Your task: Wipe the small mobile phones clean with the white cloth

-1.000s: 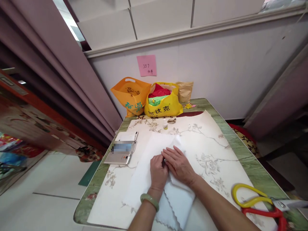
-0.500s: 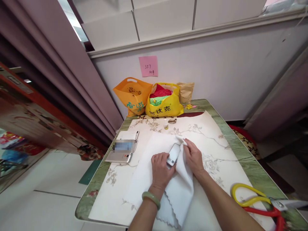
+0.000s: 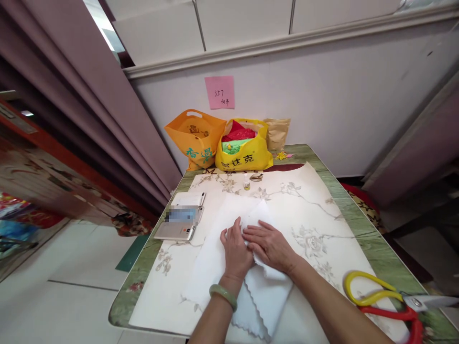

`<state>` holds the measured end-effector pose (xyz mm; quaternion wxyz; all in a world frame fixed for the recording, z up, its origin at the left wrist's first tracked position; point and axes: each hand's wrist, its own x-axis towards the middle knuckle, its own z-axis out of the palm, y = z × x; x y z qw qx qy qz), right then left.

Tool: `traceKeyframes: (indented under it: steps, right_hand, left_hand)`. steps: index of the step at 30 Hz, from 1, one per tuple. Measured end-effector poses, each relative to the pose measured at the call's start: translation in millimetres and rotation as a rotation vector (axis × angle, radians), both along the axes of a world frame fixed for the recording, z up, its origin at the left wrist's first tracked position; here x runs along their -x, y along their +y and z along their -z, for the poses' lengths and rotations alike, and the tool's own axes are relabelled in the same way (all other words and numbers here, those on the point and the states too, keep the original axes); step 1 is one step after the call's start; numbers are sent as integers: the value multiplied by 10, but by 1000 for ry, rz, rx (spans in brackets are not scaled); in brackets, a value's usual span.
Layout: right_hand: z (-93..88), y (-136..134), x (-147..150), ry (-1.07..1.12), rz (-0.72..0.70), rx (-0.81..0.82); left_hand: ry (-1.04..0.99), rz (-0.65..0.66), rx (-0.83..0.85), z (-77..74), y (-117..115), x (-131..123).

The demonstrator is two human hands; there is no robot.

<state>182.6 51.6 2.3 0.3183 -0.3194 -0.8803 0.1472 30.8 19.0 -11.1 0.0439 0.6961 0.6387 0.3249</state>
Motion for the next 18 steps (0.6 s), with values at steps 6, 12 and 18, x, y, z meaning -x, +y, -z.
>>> traceKeyframes:
  steps: [6, 12, 18]
  right_hand:
    - [53, 34, 20, -26, 388, -8]
    - [59, 8, 21, -12, 203, 46]
    - [37, 21, -30, 27, 214, -4]
  left_hand:
    - [-62, -37, 16, -19, 10, -14]
    - [-34, -50, -15, 27, 18, 16]
    - [-36, -52, -13, 31, 11, 20]
